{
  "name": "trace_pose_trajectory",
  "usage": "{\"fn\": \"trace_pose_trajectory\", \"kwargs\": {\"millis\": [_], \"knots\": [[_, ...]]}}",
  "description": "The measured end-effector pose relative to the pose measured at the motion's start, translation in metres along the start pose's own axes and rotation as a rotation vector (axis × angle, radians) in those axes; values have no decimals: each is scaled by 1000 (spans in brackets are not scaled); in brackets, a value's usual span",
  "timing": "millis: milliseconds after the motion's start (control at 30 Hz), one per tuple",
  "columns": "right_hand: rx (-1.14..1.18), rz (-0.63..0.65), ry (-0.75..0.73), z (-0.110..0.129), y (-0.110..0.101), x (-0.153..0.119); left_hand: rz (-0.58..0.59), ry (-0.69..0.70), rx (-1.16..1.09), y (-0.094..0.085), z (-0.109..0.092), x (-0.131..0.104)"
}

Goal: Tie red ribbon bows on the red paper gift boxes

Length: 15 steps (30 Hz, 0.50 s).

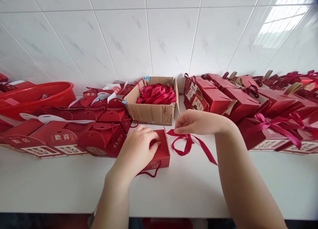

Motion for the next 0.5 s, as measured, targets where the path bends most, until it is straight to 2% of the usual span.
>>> {"fn": "trace_pose_trajectory", "kwargs": {"millis": [500], "knots": [[57, 92, 28, 2, 7, -3, 39, 13, -94, 11, -1, -1]]}}
Point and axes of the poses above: each hand's wrist, its own x-axis towards the middle knuckle, its own y-axis out of the palm, z = x × y, the point moved 10 cm from there along x, towards the middle knuckle, and after that the axes turned 15 degrees about x, right-handed, at the moved point
